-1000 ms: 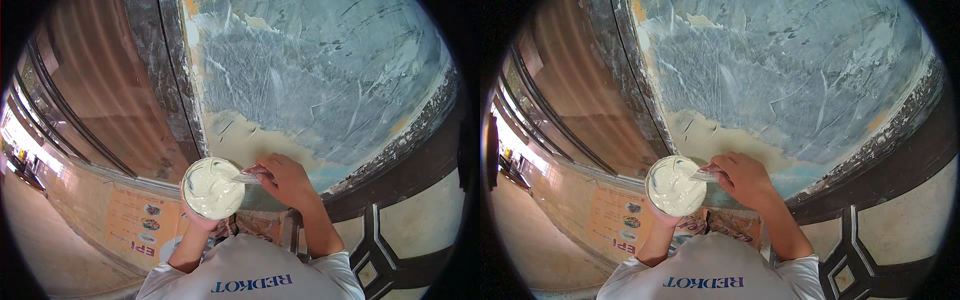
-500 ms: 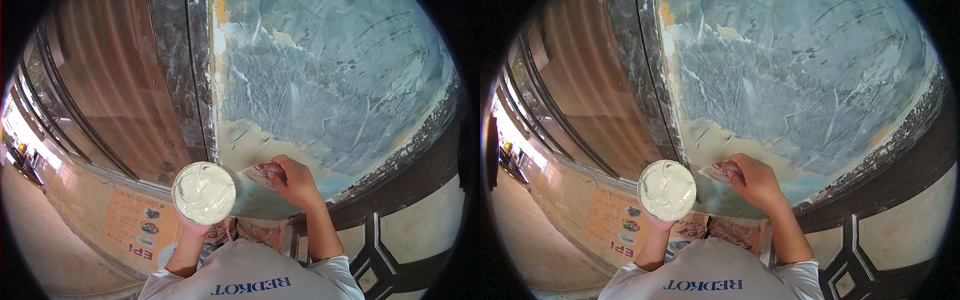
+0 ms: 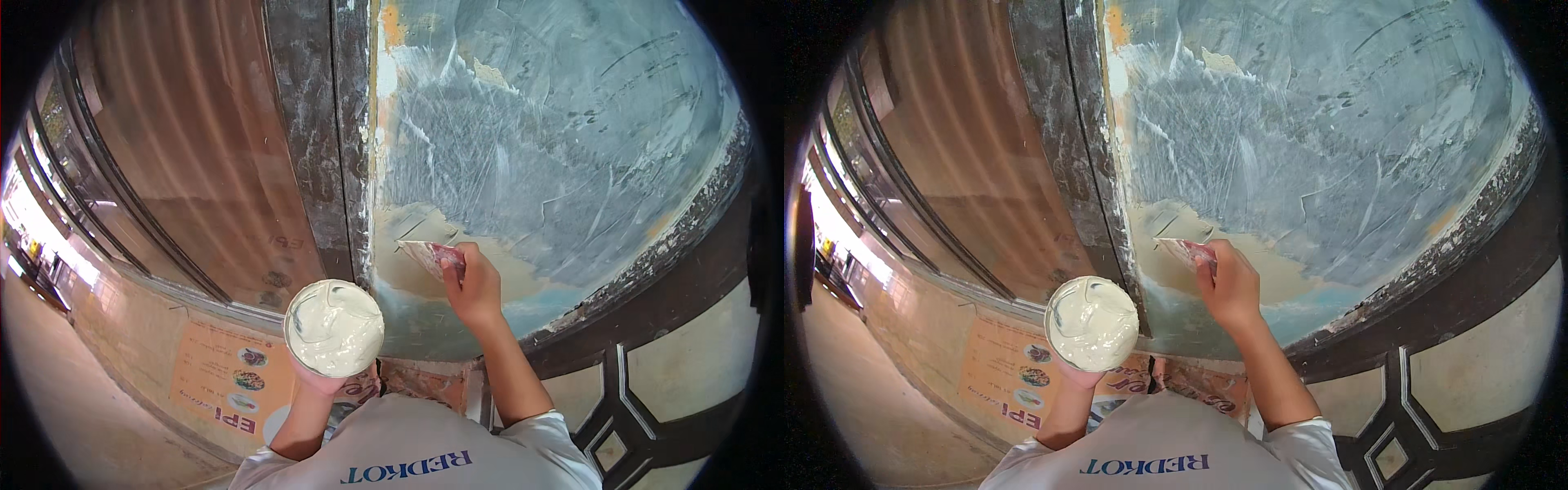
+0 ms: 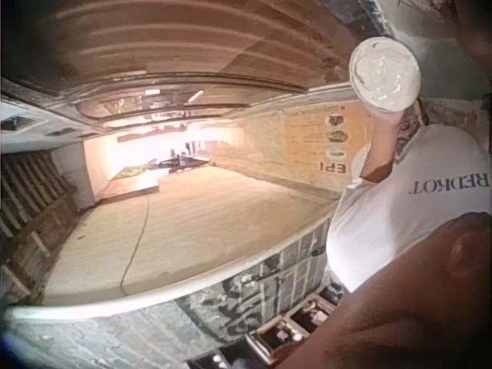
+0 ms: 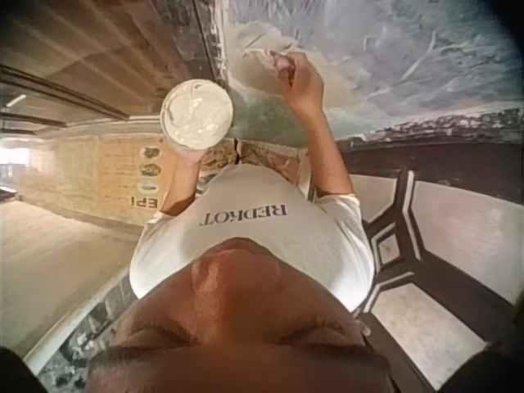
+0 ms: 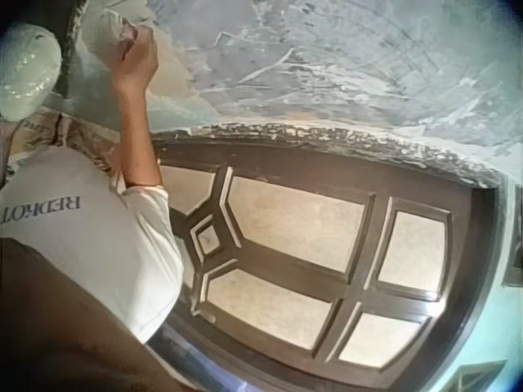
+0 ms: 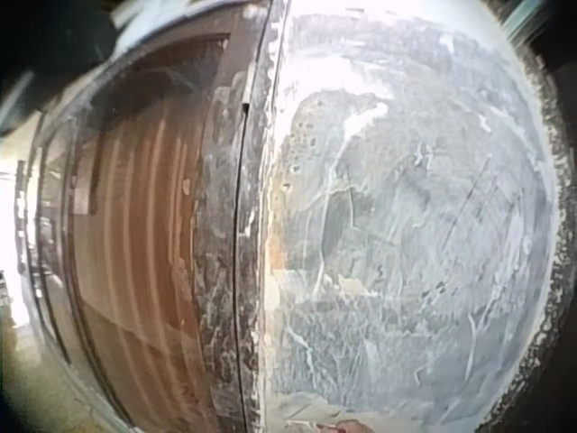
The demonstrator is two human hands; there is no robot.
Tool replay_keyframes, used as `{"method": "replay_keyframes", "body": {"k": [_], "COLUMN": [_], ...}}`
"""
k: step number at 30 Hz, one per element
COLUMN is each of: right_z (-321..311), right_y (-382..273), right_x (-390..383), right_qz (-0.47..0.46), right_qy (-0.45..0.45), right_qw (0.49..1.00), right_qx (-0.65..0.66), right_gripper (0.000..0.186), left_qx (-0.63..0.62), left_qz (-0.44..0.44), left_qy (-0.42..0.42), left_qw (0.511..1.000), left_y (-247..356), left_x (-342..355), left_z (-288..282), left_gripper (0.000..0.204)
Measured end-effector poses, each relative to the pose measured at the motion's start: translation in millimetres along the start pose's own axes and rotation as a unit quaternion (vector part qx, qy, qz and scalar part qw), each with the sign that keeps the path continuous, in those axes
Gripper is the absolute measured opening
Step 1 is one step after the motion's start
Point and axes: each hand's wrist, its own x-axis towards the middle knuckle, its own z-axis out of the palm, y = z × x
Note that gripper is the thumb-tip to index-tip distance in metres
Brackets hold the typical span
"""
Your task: The person applies joint compound from a container onto a damaged wall section using a putty knife.
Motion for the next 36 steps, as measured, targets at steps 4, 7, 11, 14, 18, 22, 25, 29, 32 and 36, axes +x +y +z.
{"method": "replay_keyframes", "body": {"k": [4, 7, 11, 14, 18, 22, 25, 29, 32, 36], "right_z": [7, 6, 8, 16, 19, 11, 19, 21, 18, 22], "right_y": [3, 9, 16, 18, 19, 7, 17, 15, 12, 11], "right_x": [3, -1, -8, -7, -2, -5, -9, -2, -2, -12], "right_qz": [0.000, 0.010, -0.009, -0.132, -0.056, 0.005, -0.043, -0.073, -0.005, -0.009], "right_qy": [0.028, 0.114, 0.134, 0.073, 0.105, 0.181, 0.139, 0.141, 0.217, 0.183], "right_qw": [1.000, 0.993, 0.988, 0.988, 0.993, 0.980, 0.986, 0.987, 0.974, 0.979], "right_qx": [-0.011, 0.004, 0.071, -0.032, -0.016, 0.082, 0.083, -0.013, 0.062, 0.088], "right_gripper": [0.019, 0.019, 0.017, 0.017, 0.017, 0.019, 0.022, 0.023, 0.023, 0.023], "left_qx": [0.037, 0.067, 0.107, 0.057, 0.006, 0.215, 0.027, 0.156, 0.223, 0.144], "left_qz": [0.007, 0.008, -0.003, -0.031, -0.052, 0.002, -0.056, -0.038, 0.007, -0.034], "left_qy": [0.008, -0.003, 0.029, 0.034, 0.048, 0.042, 0.048, -0.002, -0.108, -0.037], "left_qw": [0.999, 0.998, 0.994, 0.997, 0.997, 0.976, 0.997, 0.987, 0.969, 0.988], "left_y": [3, 8, 16, 18, 20, 29, 31, 33, 35, 39], "left_x": [4, 5, 6, 5, 6, 3, 1, -1, -4, -5], "left_z": [4, 1, -9, -15, -3, -24, -16, -7, -2, -16], "left_gripper": [0.066, 0.066, 0.065, 0.067, 0.070, 0.070, 0.071, 0.071, 0.072, 0.072]}}
